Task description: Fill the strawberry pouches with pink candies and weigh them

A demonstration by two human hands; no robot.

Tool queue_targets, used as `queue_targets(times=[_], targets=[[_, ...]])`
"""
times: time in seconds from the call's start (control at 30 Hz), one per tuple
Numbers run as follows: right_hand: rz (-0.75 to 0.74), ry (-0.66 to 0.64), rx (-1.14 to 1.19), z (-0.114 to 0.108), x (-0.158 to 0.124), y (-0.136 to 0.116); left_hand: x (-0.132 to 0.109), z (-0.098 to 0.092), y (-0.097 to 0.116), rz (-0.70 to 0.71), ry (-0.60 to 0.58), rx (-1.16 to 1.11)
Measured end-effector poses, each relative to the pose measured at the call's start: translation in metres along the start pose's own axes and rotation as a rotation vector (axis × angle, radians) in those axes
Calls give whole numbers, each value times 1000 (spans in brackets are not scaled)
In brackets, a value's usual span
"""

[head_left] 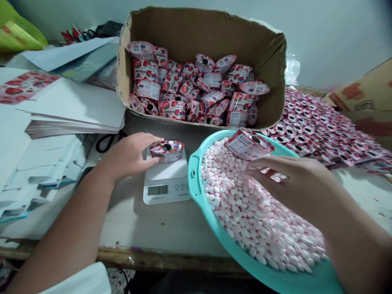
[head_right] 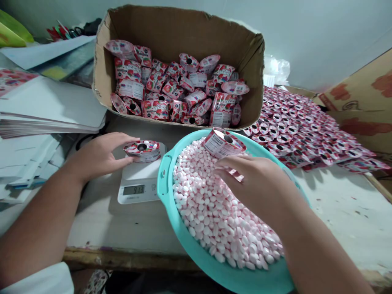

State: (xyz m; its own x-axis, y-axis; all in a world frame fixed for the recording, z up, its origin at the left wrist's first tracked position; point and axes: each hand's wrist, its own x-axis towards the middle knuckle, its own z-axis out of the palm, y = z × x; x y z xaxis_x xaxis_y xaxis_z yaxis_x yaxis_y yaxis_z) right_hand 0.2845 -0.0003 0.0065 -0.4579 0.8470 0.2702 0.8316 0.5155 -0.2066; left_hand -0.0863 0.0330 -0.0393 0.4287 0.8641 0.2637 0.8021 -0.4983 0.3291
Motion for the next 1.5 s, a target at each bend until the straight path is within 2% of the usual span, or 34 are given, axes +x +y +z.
queue_targets(times=[0.13,0.23,0.3,0.37,0.4,0.5,0.57,0.63,0.77,0.9,1.07,1.17,1.3,1.37,1.43,1.5], targets=[[-102,-53,-103,1,-2,-2,2,7,4,-93,26,-87],[-103,-100,-65,-2,0,-5,2,11,17,-148,153,-165],[-91,-100,-6,-6,2,-7,2,9,32,-100,281,-183],[-84,-54,75,-11,3,-8,5,3,51,-11,408,-168],[-71,-14,122,-12,3,-9,7,-1,62,35,435,-152],[-10,85,263,-12,4,-11,17,-9,93,146,374,-123],[-10,87,307,-7,6,-12,23,-10,108,191,335,-113],[-45,81,314,-1,7,-12,27,-7,115,200,362,-105],[-60,142,354,3,8,-11,26,2,115,175,363,-104],[-96,135,365,2,7,-11,18,8,103,91,362,-106],[-28,147,408,3,7,-8,9,-2,87,16,422,-86],[13,147,406,3,7,-5,7,-7,90,100,431,-11],[-87,-49,323,0,7,-1,7,-4,96,303,312,88],[-102,-104,296,-1,6,1,6,-1,96,313,362,144],[-70,-100,299,-2,6,2,6,2,95,280,420,173],[-63,-117,299,-1,6,3,6,6,96,253,384,196]])
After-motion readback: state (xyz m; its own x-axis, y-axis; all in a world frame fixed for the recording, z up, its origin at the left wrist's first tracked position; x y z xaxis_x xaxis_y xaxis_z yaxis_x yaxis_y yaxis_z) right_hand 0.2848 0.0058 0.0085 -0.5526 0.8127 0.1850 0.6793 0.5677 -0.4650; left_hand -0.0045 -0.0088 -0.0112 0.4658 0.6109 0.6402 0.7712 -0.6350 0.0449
